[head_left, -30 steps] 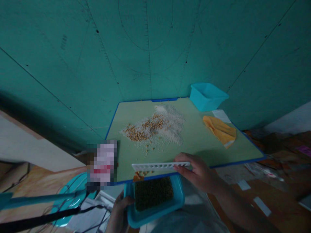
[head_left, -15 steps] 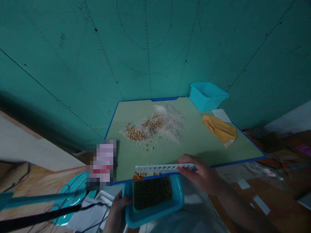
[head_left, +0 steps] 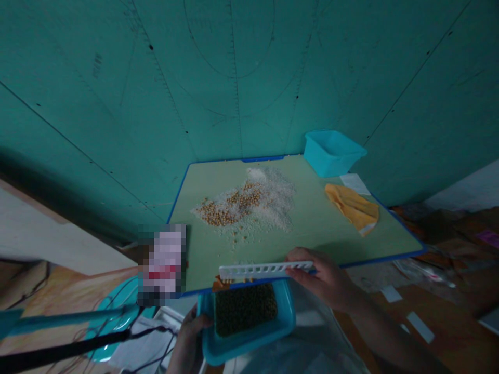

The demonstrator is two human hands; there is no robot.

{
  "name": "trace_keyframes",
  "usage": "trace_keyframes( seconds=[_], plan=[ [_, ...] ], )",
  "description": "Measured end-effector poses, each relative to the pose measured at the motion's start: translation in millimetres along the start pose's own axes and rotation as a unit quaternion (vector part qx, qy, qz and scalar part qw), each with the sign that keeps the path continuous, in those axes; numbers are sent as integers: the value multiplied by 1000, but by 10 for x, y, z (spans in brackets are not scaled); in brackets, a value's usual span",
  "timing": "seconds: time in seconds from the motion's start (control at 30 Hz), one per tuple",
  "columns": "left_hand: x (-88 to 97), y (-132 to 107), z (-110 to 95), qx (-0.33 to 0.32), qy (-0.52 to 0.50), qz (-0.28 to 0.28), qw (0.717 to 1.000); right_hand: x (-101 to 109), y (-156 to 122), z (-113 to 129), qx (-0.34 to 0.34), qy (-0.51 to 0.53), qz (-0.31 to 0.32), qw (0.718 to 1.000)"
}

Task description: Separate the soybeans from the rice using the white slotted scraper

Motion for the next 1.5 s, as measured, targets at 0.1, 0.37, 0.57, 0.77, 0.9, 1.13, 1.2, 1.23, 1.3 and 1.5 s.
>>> trace_keyframes(
  seconds=[0.1,0.37,0.57,0.77,0.9,1.13,1.2,1.23,1.3,1.5],
  plan=[
    [-41,-31,-22,6,-3,-10,1000,-9,-7,-8,3,0,7,1000],
    [-77,-52,-21,-5,-8,1,1000,14,-37,12,3,14,22,1000],
    [-56,-7,-9,-7,1,25,1000,37,-66,3,5,43,33,998],
    [-76,-35,-4,-12,-8,15,1000,20,-82,10,9,39,30,999],
    [-82,-31,6,-10,-4,25,1000,-32,-87,82,50,8,17,999],
    [-45,-5,14,-6,-6,9,1000,-1,-31,5,-77,-34,-40,996],
    [-40,1,11,-5,-17,15,1000,48,-5,-56,-103,-19,-72,992],
    [-36,7,11,-4,-23,17,1000,75,8,-88,-115,-9,-84,990],
    [-27,20,15,-4,-30,17,999,131,31,-151,-145,12,-105,984],
    [-14,38,54,-3,-19,23,1000,326,92,-315,-217,23,-200,955]
  ],
)
Point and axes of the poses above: each hand's wrist, its own y-axis towards the middle knuckle, its own x-axis out of the back of the hand, z = x × y, the point moved 2 cm from there along y, towards the middle knuckle
